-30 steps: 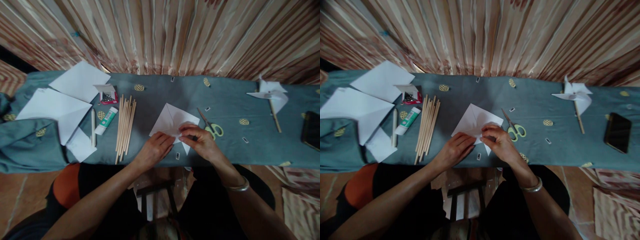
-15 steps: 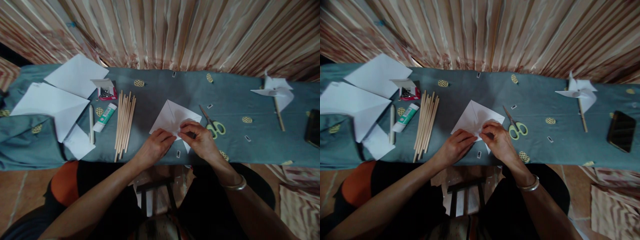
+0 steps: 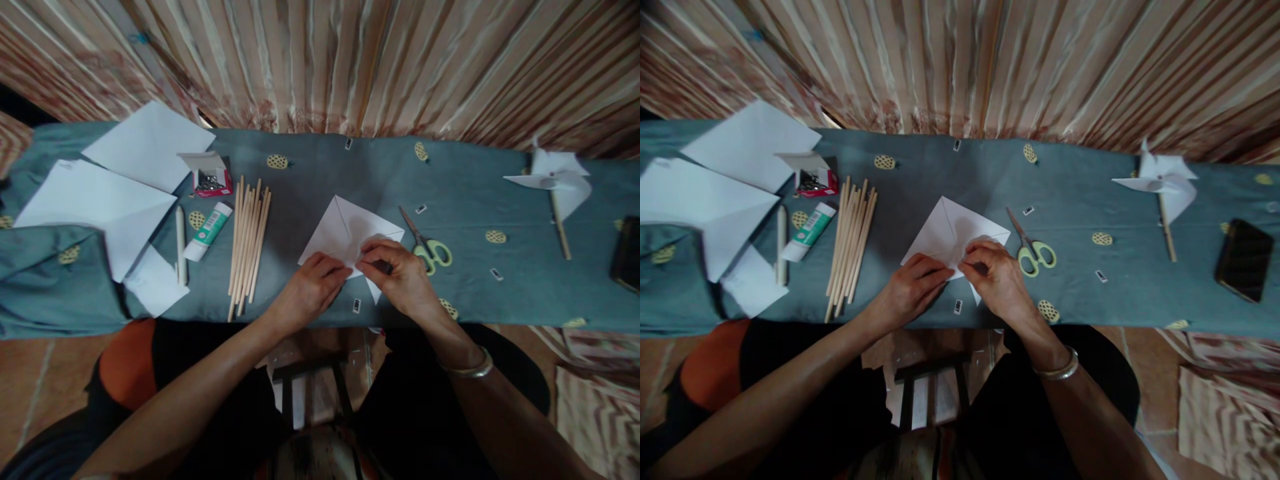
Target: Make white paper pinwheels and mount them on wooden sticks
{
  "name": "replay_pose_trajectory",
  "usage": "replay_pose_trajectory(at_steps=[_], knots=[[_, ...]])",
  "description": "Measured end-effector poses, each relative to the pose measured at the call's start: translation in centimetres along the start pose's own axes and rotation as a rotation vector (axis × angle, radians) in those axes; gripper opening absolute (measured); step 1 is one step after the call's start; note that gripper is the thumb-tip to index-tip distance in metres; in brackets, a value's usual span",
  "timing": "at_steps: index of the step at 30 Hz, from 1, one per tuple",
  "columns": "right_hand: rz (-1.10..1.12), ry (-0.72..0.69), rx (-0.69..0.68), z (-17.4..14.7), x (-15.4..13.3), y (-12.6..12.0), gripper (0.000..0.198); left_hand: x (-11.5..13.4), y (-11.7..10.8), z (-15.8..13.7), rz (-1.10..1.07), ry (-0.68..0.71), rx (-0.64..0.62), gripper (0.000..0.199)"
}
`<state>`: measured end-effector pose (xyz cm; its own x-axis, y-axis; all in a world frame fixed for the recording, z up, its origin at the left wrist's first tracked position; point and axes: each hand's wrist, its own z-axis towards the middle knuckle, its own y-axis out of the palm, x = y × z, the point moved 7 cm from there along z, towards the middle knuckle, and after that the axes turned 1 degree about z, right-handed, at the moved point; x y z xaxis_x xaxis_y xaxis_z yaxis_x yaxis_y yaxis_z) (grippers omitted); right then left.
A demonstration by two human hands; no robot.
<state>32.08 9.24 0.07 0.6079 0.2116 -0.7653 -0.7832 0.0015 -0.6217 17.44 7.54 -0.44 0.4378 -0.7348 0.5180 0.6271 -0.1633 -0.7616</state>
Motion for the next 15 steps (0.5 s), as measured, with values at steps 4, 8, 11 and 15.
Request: replay_pose_trajectory(at_steps=[4,8,11,15], knots=[[-0.001,0.010,0.010,-0.01,-0.03,-0.01,0.009,-0.10,-0.04,0.00,-0.006,-0.003,0.013,0.022],[-0.015,0.015,0.008,-0.01,-0.07,0.02,0.009,-0.27,0.04,0.00,-0.022,-0.018,0.016,0.023],[-0.024,0.009,0.007,-0.02,-0.10,0.02,0.009,-0.37,0.12,0.05,-0.042,-0.037,-0.001,0.023],[-0.037,0.001,0.013,-0.06,-0.13,0.03,0.009,-0.43,0.18,0.13,-0.050,-0.050,-0.026,0.024]])
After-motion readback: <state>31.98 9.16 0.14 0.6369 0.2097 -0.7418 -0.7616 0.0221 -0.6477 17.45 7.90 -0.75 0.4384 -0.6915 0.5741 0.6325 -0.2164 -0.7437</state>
